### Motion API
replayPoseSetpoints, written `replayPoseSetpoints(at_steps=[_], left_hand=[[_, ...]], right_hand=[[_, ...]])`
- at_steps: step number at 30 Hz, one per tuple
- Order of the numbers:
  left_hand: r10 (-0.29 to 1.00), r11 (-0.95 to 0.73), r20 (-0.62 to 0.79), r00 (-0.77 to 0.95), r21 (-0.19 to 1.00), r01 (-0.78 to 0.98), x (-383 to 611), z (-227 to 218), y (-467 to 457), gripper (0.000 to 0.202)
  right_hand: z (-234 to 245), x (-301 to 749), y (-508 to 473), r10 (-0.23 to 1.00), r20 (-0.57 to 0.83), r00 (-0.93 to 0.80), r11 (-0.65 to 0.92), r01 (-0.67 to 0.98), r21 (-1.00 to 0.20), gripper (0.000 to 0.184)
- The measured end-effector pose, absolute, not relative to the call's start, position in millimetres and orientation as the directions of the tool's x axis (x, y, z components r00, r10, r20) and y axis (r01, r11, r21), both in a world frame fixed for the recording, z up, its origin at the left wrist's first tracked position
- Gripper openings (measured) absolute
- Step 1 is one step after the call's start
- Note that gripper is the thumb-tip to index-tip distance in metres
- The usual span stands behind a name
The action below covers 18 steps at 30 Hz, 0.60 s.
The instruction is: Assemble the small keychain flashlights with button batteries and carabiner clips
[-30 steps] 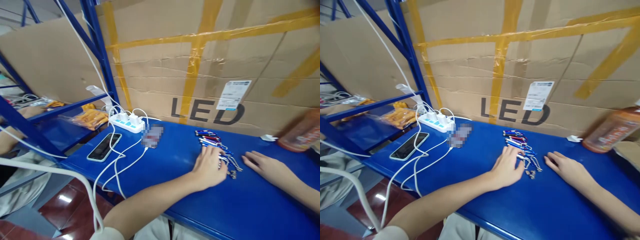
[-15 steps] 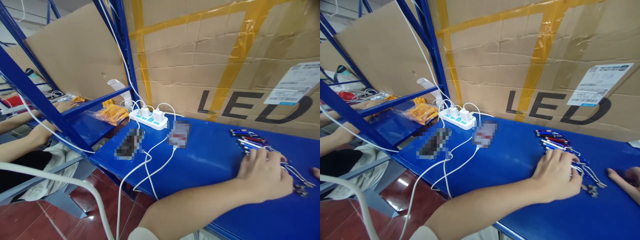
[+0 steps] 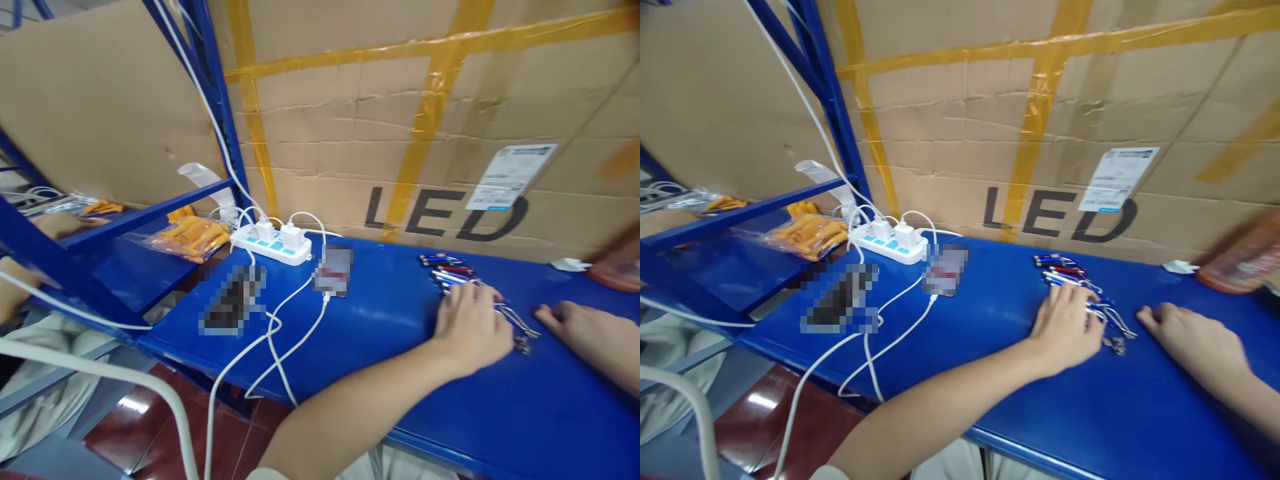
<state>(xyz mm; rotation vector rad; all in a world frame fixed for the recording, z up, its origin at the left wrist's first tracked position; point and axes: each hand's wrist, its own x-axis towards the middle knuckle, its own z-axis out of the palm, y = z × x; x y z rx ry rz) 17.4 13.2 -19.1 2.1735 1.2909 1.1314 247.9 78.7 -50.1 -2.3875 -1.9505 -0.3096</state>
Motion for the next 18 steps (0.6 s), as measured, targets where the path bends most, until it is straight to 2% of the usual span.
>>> replayPoseSetpoints(at_steps=[2,5,11,14,18], left_hand=[[0.853,-0.511,0.459,0.249,0.638,0.577,16,-18,15,0.026],[0.857,-0.5,0.462,0.229,0.637,0.586,16,-18,20,0.023],[0.859,-0.488,0.478,0.181,0.661,0.57,16,-20,32,0.021],[0.865,-0.467,0.48,0.145,0.666,0.582,14,-22,35,0.019],[0.869,-0.444,0.483,0.105,0.668,0.597,12,-23,36,0.018]], right_hand=[[-26,217,63,0.97,0.092,0.226,-0.239,0.957,0.162,0.033],[-14,199,54,0.964,0.125,0.237,-0.256,0.951,0.173,0.036],[-19,211,54,0.961,0.167,0.222,-0.25,0.953,0.173,0.036],[-18,211,55,0.963,0.151,0.222,-0.248,0.951,0.185,0.027],[-19,212,57,0.977,0.116,0.179,-0.199,0.962,0.188,0.028]])
